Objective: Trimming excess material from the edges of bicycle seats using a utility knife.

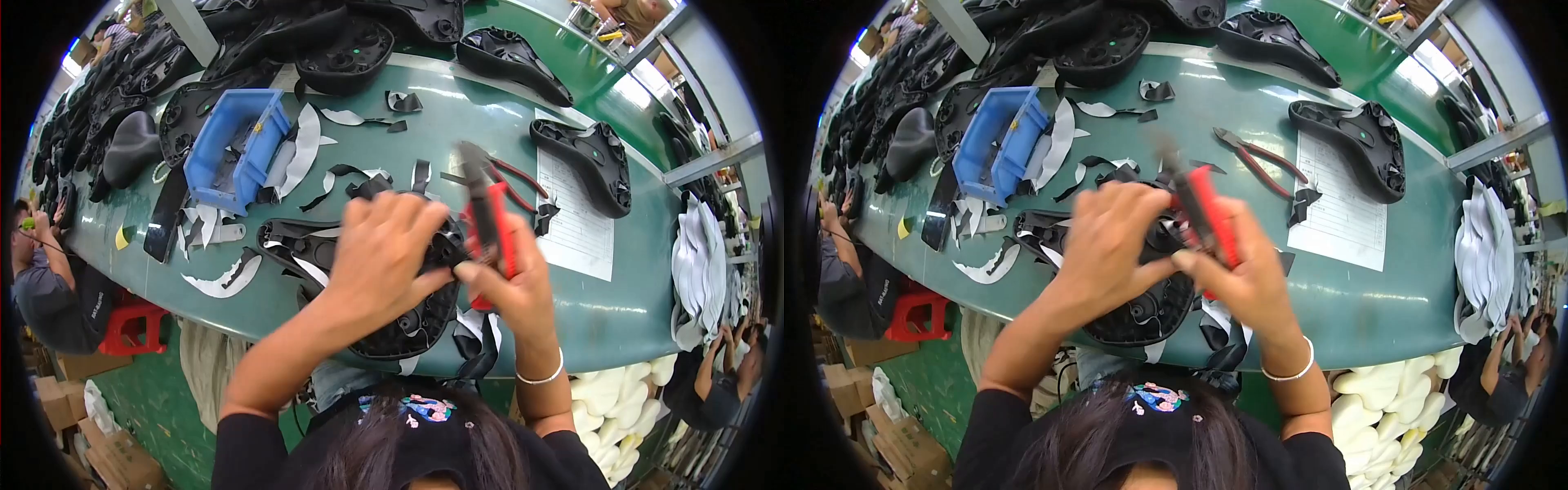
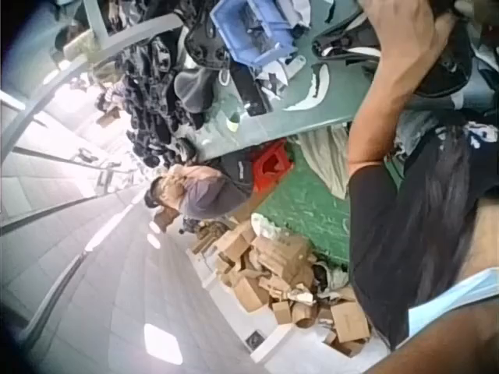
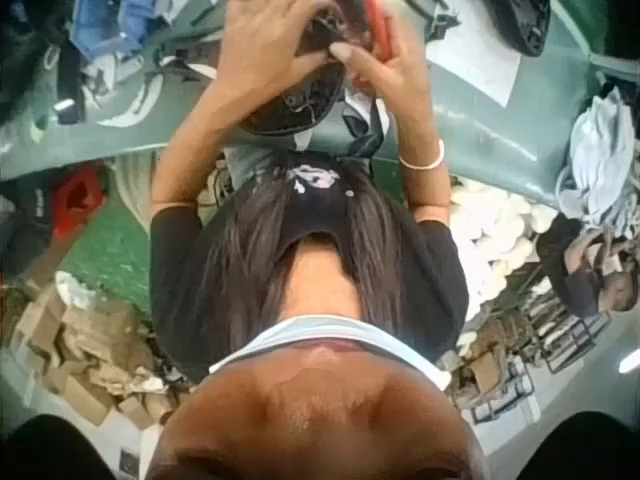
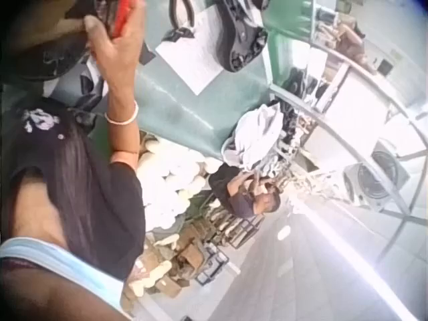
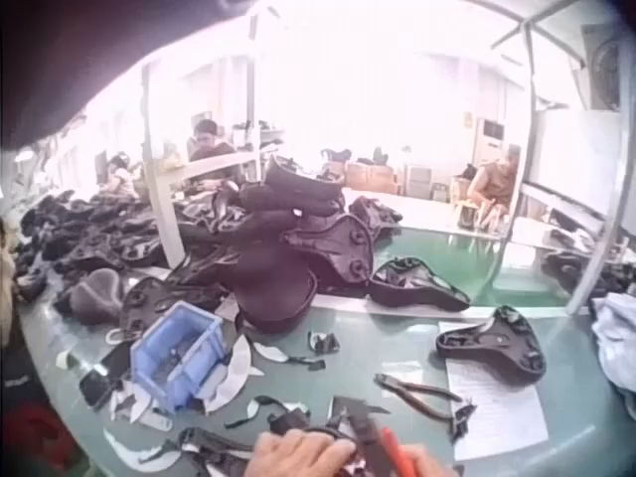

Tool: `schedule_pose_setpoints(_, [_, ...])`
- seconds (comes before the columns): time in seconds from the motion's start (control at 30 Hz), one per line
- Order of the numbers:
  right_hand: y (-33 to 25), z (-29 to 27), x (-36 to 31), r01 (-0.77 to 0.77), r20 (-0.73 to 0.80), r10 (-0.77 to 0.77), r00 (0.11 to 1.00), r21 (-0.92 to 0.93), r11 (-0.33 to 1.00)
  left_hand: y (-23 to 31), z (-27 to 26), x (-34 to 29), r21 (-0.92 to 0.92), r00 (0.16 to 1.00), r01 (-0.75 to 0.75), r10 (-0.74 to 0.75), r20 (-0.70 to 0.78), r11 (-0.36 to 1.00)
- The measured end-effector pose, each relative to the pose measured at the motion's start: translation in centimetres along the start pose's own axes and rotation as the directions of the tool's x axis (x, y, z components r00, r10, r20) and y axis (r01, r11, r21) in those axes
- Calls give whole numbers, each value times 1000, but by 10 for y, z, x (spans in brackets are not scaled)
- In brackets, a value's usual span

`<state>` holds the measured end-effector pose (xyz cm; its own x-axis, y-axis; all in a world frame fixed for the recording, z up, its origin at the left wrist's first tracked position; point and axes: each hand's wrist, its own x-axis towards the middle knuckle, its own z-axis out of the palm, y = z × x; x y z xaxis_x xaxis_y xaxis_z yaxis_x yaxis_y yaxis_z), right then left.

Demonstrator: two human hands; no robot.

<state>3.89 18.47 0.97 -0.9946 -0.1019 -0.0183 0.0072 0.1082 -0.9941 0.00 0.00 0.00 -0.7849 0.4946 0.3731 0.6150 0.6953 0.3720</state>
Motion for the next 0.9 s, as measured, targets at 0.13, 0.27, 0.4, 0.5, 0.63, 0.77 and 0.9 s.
schedule_pose_setpoints(0.13, [28,-35,-16,146,-26,-167,986,-368,918,-26,17,19,-345,987,100,-51,150,933])
schedule_pose_setpoints(0.27, [29,-49,-17,368,224,-322,920,-777,511,-21,22,23,-465,977,160,-73,200,871])
schedule_pose_setpoints(0.4, [30,-27,-43,217,166,-183,969,-925,311,-17,17,25,-772,863,450,-440,248,448])
schedule_pose_setpoints(0.5, [24,-9,-63,111,70,-123,990,-925,364,-51,7,31,-874,843,-289,-537,-39,-391])
schedule_pose_setpoints(0.63, [15,-10,-42,32,-4,-84,996,-902,430,-31,0,27,-868,947,50,-299,-116,495])
schedule_pose_setpoints(0.77, [7,-10,-26,88,49,-126,991,-944,319,-43,14,41,4,968,-155,153,-200,988])
schedule_pose_setpoints(0.9, [-4,-4,-40,50,46,-23,999,-967,251,-60,23,43,-51,912,62,-77,-402,997])
